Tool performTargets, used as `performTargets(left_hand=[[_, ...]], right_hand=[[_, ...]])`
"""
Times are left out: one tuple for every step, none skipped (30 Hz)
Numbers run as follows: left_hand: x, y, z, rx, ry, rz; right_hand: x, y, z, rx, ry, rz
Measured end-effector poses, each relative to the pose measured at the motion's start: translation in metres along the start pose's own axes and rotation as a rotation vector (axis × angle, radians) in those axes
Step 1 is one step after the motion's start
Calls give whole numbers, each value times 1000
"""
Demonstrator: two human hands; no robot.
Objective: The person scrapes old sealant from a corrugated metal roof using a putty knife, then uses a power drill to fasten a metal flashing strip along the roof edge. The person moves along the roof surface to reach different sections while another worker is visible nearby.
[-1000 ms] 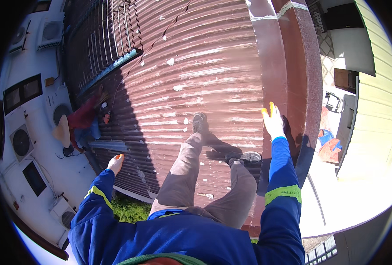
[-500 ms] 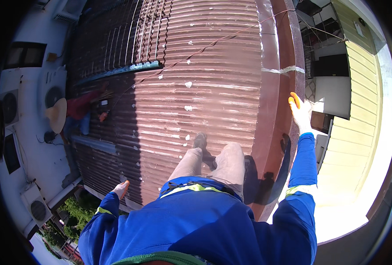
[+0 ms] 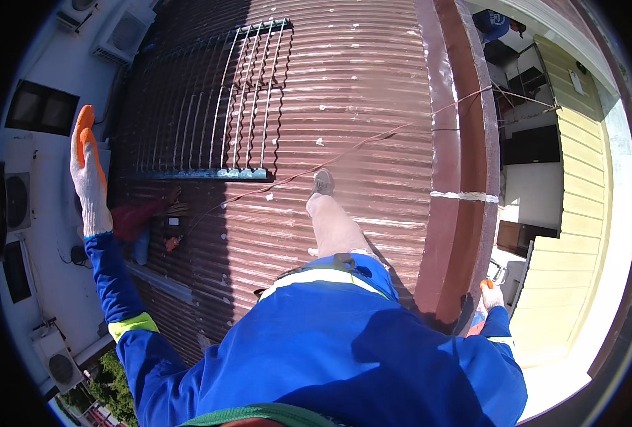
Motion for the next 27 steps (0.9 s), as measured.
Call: performTargets(left_hand=[[28, -50, 1, 17, -66, -112], [48, -102, -8, 2, -192, -233], [56, -159, -37, -281, -134, -338], [47, -206, -82, -389, 95, -377], [22, -244, -134, -417, 381, -396], [-15, -269, -188, -201, 665, -469], [-63, -280, -230, 10, 742, -635], [-112, -286, -272, 273, 919, -817], [-165, -279, -297, 271, 1048, -966], [-211, -261, -308, 316, 1021, -1114], [-243, -263, -321, 136, 1286, -1308], [-267, -238, -323, 455, 1094, -1449], [-270, -230, -329, 607, 1065, -1529], [-262, -225, -333, 713, 1050, -1580], [-240, -228, -339, 794, 1024, -1598], [-203, -241, -350, 872, 983, -1611], [-155, -265, -362, 948, 920, -1607], [-94, -298, -378, 1015, 842, -1564], [-20, -337, -394, 1041, 789, -1464], [62, -383, -399, 1001, 775, -1324], [165, -440, -398, 561, 925, -991], [269, -493, -387, 159, 987, -745], [375, -551, -362, -140, 988, -612], [475, -606, -320, -338, 894, -488], [562, -655, -264, -398, 689, -514], [647, -700, -200, -368, 572, -496], [710, -741, -129, -271, 414, -489]], right_hand=[[11, 1, -27, 8, -48, -66], [22, 3, -54, -25, -147, -112], [30, -6, -89, -13, -63, -155], [32, -5, -118, -49, -137, -253], [33, -2, -147, 55, -159, -382], [32, 9, -175, 107, -243, -489], [37, 31, -203, 86, -286, -476], [48, 49, -231, 65, -322, -464], [64, 68, -259, 76, -338, -349], [86, 87, -287, 47, -346, -253], [112, 98, -317, 97, -296, -163], [139, 108, -347, 106, -287, -52], [168, 108, -380, 173, -180, -31], [198, 107, -413, 183, -131, 12], [230, 92, -447, 244, -72, 48], [262, 65, -484, 314, -25, 163], [294, 36, -524, 485, 23, 141], [317, 7, -557, 752, -1, 41], [338, -30, -587, 690, -119, -118], [356, -60, -619, 398, -127, -385], [372, -78, -654, 134, 118, -609], [391, -86, -675, 56, 91, -771], [393, -87, -689, 354, -20, -656], [410, -80, -704, 584, -175, -479], [425, -69, -719, 798, -199, -388], [438, -53, -729, 740, -148, -202], [451, -39, -736, 720, -186, -195]])
Point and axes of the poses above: each hand's wrist, its own x-axis towards the middle knuckle, its own y-axis out of the back of the hand, z = x × y, the point moved 4 cm from there along x, towards the middle knuckle, and after that the axes turned 11 degrees about y, right-handed, at the moved point
